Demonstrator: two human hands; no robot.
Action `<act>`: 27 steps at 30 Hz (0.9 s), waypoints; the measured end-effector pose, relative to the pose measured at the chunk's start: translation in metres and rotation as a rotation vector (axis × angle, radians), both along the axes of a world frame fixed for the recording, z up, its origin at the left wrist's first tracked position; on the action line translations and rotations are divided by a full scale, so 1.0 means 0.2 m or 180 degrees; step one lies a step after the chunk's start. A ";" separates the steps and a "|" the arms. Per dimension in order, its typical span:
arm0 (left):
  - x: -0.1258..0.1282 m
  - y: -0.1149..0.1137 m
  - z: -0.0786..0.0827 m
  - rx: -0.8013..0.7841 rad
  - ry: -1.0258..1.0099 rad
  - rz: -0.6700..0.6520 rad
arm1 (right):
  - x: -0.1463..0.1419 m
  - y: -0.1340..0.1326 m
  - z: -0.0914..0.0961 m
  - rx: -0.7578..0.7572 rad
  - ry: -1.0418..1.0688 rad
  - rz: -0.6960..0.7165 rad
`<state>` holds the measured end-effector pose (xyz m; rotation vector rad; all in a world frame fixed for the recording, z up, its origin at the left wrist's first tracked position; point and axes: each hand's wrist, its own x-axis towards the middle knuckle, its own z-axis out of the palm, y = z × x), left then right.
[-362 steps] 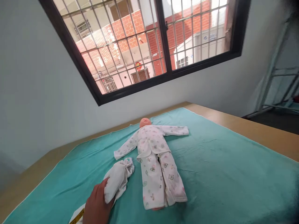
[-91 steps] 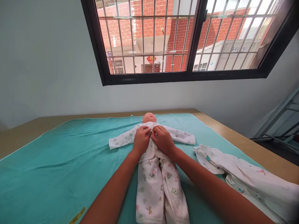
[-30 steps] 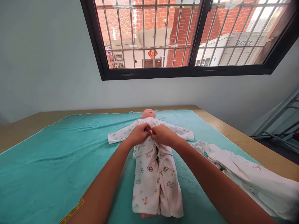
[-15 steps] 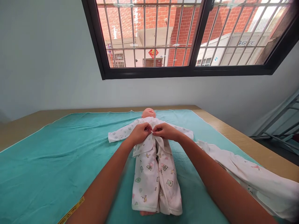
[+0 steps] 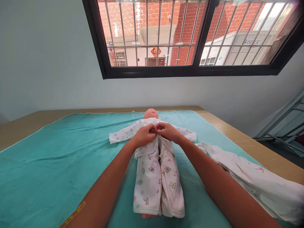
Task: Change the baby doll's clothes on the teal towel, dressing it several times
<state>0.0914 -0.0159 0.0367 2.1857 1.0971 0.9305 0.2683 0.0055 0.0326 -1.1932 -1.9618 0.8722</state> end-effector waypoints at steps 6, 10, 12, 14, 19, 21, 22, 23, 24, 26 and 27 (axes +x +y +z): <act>-0.04 -0.02 0.06 0.0773 0.1192 0.0793 | 0.04 0.03 0.02 -0.0365 -0.0067 0.0090; -0.16 0.03 0.03 0.0528 0.1627 0.1285 | 0.24 0.11 0.01 -0.0002 -0.1121 -0.1032; -0.21 0.06 -0.01 0.0240 0.1724 0.1467 | 0.39 0.15 -0.02 0.0140 -0.1964 -0.1957; -0.25 0.09 -0.05 0.0050 0.1755 0.1568 | 0.53 0.18 -0.06 -0.0100 -0.2435 -0.2366; -0.31 0.14 -0.11 -0.0153 0.1822 0.1777 | 0.66 0.21 -0.16 -0.0130 -0.2635 -0.2651; -0.32 0.15 -0.12 -0.0226 0.1859 0.1888 | 0.59 0.20 -0.18 0.0392 -0.2565 -0.2624; -0.32 0.15 -0.13 -0.0216 0.1852 0.1951 | 0.54 0.19 -0.18 0.0763 -0.2478 -0.2524; -0.32 0.15 -0.14 -0.0121 0.1820 0.2023 | 0.48 0.18 -0.18 0.1153 -0.2349 -0.2355; -0.31 0.15 -0.15 0.0068 0.1777 0.2100 | 0.42 0.18 -0.18 0.1512 -0.2185 -0.2117; -0.29 0.16 -0.18 0.0617 0.1705 0.2206 | 0.29 0.17 -0.18 0.2003 -0.1801 -0.1534; -0.28 0.16 -0.20 0.0876 0.1687 0.2215 | 0.24 0.17 -0.19 0.2094 -0.1621 -0.1248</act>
